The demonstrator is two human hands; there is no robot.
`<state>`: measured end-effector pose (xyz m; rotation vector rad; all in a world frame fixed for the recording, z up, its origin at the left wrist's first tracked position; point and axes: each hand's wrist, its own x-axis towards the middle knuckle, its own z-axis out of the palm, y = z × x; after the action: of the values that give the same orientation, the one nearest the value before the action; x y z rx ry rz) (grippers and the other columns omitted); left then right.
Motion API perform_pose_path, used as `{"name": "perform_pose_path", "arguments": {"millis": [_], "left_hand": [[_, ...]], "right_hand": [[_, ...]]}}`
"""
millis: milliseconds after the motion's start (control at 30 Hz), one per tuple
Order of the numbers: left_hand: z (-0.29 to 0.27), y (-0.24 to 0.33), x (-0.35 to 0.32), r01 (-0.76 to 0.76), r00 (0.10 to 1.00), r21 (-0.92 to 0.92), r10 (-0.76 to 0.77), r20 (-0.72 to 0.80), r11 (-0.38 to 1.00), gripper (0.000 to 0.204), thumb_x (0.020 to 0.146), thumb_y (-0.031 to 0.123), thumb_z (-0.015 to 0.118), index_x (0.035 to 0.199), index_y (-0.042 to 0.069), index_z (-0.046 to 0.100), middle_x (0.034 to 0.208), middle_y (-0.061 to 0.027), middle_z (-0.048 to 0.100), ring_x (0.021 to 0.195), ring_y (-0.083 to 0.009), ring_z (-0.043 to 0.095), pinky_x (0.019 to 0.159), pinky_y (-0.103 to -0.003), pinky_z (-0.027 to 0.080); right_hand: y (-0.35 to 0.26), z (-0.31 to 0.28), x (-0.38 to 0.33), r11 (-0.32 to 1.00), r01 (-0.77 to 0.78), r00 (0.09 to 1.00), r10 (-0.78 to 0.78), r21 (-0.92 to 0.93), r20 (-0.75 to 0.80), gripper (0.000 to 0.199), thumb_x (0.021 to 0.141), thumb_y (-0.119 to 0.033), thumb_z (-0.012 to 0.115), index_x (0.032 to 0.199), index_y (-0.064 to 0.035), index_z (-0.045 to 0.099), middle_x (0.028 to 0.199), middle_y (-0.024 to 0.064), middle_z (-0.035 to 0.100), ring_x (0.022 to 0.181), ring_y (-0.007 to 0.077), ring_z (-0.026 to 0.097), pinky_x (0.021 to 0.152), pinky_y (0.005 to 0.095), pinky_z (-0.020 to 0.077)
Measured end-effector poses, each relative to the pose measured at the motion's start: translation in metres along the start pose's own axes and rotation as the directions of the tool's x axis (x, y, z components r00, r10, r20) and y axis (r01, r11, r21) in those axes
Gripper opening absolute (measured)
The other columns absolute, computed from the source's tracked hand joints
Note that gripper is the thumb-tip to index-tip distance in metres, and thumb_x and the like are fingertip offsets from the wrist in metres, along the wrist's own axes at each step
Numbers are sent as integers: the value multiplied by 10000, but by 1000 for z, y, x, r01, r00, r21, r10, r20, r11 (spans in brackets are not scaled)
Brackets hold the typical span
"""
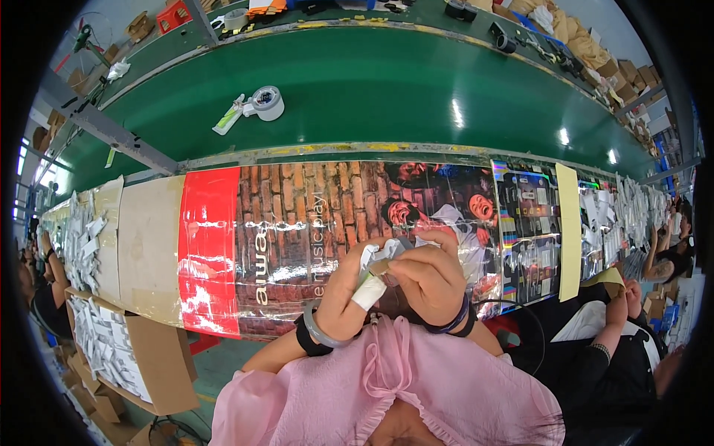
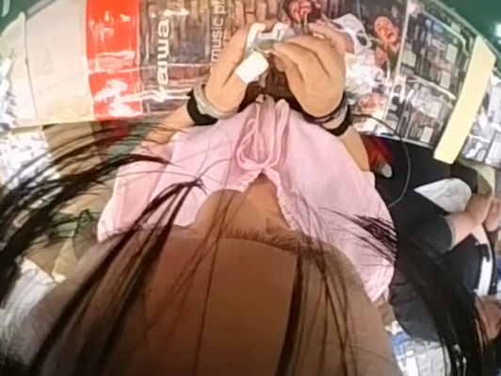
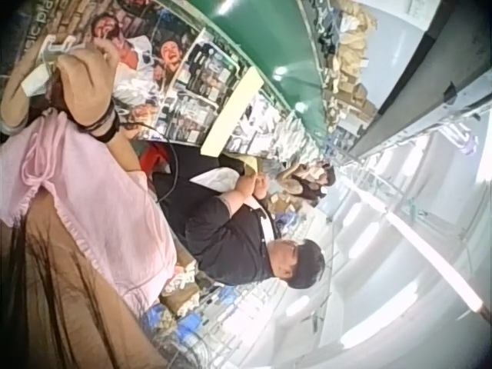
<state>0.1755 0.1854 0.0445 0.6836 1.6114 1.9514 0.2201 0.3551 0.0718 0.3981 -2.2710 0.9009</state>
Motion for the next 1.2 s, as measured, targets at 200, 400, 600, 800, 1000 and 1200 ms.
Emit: {"name": "perform_pose_path", "arguments": {"millis": [200,400,600,800,1000,1200], "left_hand": [[3,-1,0,-62,998,75,63,-16,995,486,938,201,462,1362,-8,353,1003,-45,545,686,-60,521,607,-205,447],[3,1,0,-74,996,129,80,-39,989,456,949,174,449,1355,-18,368,944,-40,556,660,-54,512,598,-193,433],[2,-5,-1,-120,989,226,136,-56,967,433,958,183,463,1333,-24,400,961,-45,566,680,-55,520,602,-193,430],[0,5,2,-113,990,292,132,-48,950,407,907,148,542,1270,-9,446,1186,-194,580,1036,-344,611,876,-362,476],[0,-4,7,-226,967,356,253,-32,907,456,948,233,491,1311,-36,431,987,-60,582,704,-87,546,646,-222,454],[3,4,-2,-24,999,213,30,-27,977,445,927,180,510,1315,-20,426,1139,-129,558,903,-204,554,777,-286,444]], "right_hand": [[-3,-1,3,1000,-16,1000,16,-3,6,256,660,-19,729,901,-63,655,859,33,625,785,201,594,875,406,438],[-6,-1,3,999,-54,998,53,7,26,197,695,-8,741,863,-68,659,817,48,626,809,259,574,877,428,450],[-6,0,3,1000,-19,999,19,-2,26,228,672,-7,732,879,-63,657,834,40,626,782,226,587,879,419,441],[-4,0,-1,999,21,999,-20,-25,41,309,636,7,724,928,-57,648,857,40,623,759,195,600,881,410,432],[-4,-2,5,998,66,995,-64,-25,77,319,635,5,722,941,-43,643,863,48,617,759,196,595,876,411,440],[6,-9,2,989,141,978,-133,-42,159,296,645,-34,725,934,-36,660,891,58,604,856,263,574,829,383,474]]}}
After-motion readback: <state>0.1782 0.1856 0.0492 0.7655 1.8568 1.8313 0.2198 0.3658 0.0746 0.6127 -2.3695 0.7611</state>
